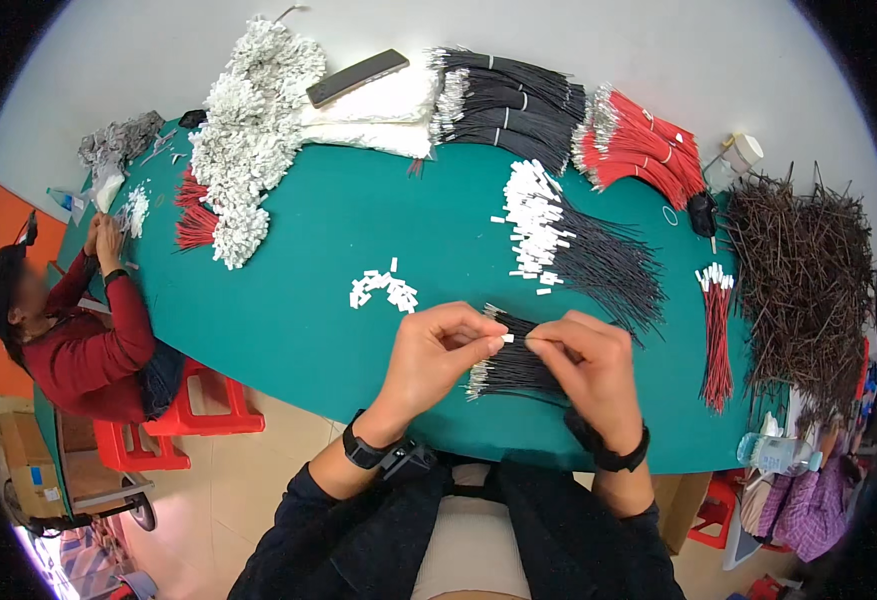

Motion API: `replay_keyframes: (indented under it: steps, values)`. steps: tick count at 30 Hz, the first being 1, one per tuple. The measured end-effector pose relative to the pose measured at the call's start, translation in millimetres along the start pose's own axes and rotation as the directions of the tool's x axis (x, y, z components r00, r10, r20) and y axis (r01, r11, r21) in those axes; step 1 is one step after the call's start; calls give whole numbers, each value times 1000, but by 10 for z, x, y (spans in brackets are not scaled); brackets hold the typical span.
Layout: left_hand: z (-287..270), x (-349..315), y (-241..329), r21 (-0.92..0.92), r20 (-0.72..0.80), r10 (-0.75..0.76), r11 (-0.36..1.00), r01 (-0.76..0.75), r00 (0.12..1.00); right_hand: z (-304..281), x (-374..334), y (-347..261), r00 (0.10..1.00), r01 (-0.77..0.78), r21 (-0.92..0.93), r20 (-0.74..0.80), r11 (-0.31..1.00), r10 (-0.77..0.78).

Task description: The recorder is sorting and assembling small wire bundles with connectors on a workbench.

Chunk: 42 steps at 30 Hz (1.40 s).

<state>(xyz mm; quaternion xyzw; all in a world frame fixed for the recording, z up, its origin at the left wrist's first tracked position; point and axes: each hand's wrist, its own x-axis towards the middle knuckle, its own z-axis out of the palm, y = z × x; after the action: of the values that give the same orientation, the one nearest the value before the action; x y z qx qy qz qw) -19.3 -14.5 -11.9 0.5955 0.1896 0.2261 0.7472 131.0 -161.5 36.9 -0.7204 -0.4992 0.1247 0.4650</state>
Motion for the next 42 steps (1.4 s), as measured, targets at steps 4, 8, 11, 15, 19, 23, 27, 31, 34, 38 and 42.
replay_keyframes:
  steps: [4,8,11,15,19,23,27,31,34,38,42]
  values:
    - [-255,233,109,469,-78,169,876,-113,983,-260,194,182,990,138,-227,2,964,-142]
    - [-920,570,18,948,9,418,287,-141,908,-394,593,338,936,311,-511,19,801,-352]
    - [-1126,651,-65,982,-14,218,187,-27,976,-358,521,373,933,351,-563,148,748,-327]
    - [-1168,748,-147,983,17,151,177,-44,988,-118,81,466,937,240,-319,324,917,-133]
    - [-1174,791,-139,983,85,131,148,-104,988,127,-92,428,942,202,-332,325,921,-90]
    - [-1193,803,-108,983,139,161,99,-156,977,242,-132,523,946,192,-290,309,938,-98]
    - [-981,718,-6,891,104,185,418,-174,977,221,-150,523,950,184,-306,298,934,-89]
    - [-584,494,-82,-236,133,-111,962,140,985,225,-168,510,982,121,-164,163,979,-95]
    - [-437,397,-256,-571,323,-129,764,301,938,171,-157,387,995,-6,11,96,1000,5]
    - [-256,283,-291,-625,414,-166,664,411,895,92,-123,102,996,-68,185,-51,980,78]
    - [-149,247,-252,-586,464,-155,685,433,872,74,-85,4,991,37,84,-135,996,-25]
